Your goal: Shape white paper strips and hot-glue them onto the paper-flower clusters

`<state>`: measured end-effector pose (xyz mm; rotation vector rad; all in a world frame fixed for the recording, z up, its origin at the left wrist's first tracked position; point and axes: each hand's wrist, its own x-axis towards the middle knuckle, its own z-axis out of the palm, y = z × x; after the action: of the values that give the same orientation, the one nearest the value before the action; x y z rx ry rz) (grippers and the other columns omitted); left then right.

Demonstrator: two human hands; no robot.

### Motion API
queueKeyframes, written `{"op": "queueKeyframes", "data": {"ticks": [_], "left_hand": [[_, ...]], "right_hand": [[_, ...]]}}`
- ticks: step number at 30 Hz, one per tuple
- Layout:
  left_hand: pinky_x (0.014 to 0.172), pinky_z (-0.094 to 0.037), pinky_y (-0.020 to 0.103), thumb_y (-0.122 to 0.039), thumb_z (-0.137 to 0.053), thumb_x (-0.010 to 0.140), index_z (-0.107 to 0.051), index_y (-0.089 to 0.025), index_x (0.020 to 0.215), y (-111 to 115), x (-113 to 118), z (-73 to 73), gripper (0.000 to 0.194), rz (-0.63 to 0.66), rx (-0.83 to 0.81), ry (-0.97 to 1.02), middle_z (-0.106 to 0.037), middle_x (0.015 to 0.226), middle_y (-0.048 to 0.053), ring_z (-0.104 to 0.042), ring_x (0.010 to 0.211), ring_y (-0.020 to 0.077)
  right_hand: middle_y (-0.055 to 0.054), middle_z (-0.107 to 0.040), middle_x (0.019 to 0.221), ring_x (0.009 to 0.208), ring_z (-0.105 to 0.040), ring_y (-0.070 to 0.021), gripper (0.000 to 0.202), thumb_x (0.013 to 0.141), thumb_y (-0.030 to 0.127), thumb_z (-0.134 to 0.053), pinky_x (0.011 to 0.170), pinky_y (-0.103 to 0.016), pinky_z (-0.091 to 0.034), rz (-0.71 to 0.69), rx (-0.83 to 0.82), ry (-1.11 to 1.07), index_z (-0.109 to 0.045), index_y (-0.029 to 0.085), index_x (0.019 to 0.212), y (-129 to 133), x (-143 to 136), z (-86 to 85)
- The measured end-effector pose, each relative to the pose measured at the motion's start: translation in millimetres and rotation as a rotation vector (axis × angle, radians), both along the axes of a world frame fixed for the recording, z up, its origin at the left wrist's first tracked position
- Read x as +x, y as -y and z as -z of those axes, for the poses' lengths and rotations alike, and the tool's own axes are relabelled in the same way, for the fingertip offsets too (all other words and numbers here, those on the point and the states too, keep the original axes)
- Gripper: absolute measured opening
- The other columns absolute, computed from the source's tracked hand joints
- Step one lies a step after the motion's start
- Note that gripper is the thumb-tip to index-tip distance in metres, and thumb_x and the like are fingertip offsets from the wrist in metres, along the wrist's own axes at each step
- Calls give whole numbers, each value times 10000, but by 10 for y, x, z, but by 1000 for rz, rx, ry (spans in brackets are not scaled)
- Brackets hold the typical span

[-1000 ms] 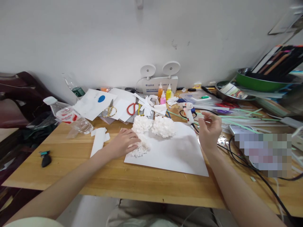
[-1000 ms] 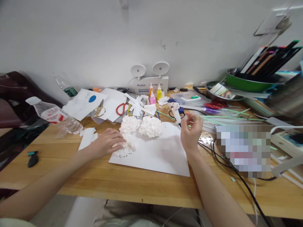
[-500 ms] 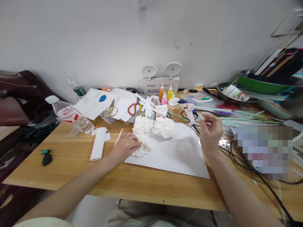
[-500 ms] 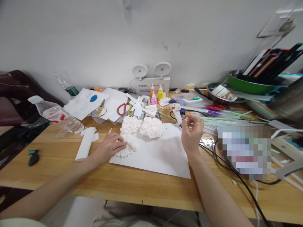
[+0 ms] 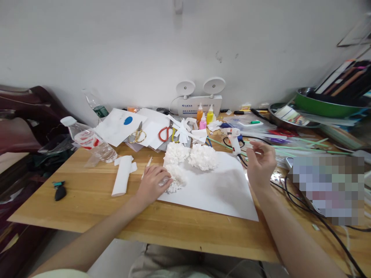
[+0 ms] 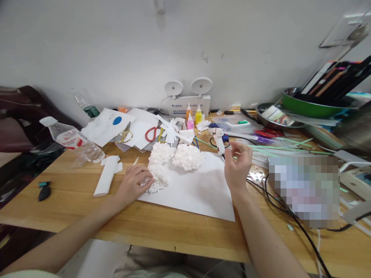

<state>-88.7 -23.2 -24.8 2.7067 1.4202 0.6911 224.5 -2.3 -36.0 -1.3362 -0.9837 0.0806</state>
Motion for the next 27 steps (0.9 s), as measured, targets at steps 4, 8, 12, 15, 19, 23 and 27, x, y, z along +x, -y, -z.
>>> {"op": "queueKeyframes", "data": {"ticks": [4, 8, 12, 15, 19, 23, 27], "left_hand": [[760, -333, 327, -275, -514, 819, -627, -235, 812, -32, -17, 68, 120, 32, 64, 3, -611, 805, 7, -523, 802, 158], [751, -341, 321, -250, -524, 814, -633, -244, 824, -33, -16, 110, 109, 39, 99, 37, -610, 800, 4, -525, 800, 153], [769, -357, 324, -261, -549, 785, -622, -216, 812, 11, 12, 106, 89, 4, 79, 86, -607, 835, 23, -526, 841, 169], [783, -361, 329, -268, -560, 770, -610, -204, 803, 44, 32, 102, 88, -29, 72, 105, -610, 852, 29, -526, 856, 177], [795, -353, 339, -286, -561, 771, -602, -199, 763, 65, 30, 105, 96, -88, 66, 106, -610, 838, 29, -529, 844, 180], [790, -350, 333, -286, -551, 788, -608, -206, 771, 64, 14, 109, 100, -83, 35, 100, -608, 844, 24, -528, 839, 174], [793, -350, 330, -271, -533, 805, -608, -206, 782, 52, 26, 118, 103, -73, 27, 119, -610, 848, 23, -533, 839, 168]], "right_hand": [[-8, -463, 829, 700, -482, -108, 192, 714, 224, -534, 692, -270, -435, 0, 10, -2, -593, 173, 891, 2, 3, -6], [-14, -474, 848, 719, -490, -116, 196, 716, 230, -534, 693, -277, -439, -2, 8, -4, -590, 177, 896, 3, 6, -2], [-15, -485, 849, 747, -500, -131, 191, 717, 229, -526, 693, -285, -442, 1, 4, -4, -590, 187, 892, 1, 13, 6], [-12, -487, 850, 722, -501, -125, 187, 717, 230, -528, 696, -290, -442, -1, 12, -6, -591, 192, 889, 3, 15, 3], [-22, -486, 851, 707, -494, -116, 181, 714, 211, -535, 688, -276, -438, -4, 25, -15, -595, 177, 881, 17, 2, -20], [-25, -486, 843, 706, -492, -115, 174, 712, 202, -534, 679, -268, -441, -2, 15, -12, -593, 170, 873, 21, -7, -34], [-31, -510, 853, 726, -500, -127, 171, 722, 217, -522, 675, -282, -439, 2, 15, 4, -585, 170, 873, 27, 4, -41]]}}
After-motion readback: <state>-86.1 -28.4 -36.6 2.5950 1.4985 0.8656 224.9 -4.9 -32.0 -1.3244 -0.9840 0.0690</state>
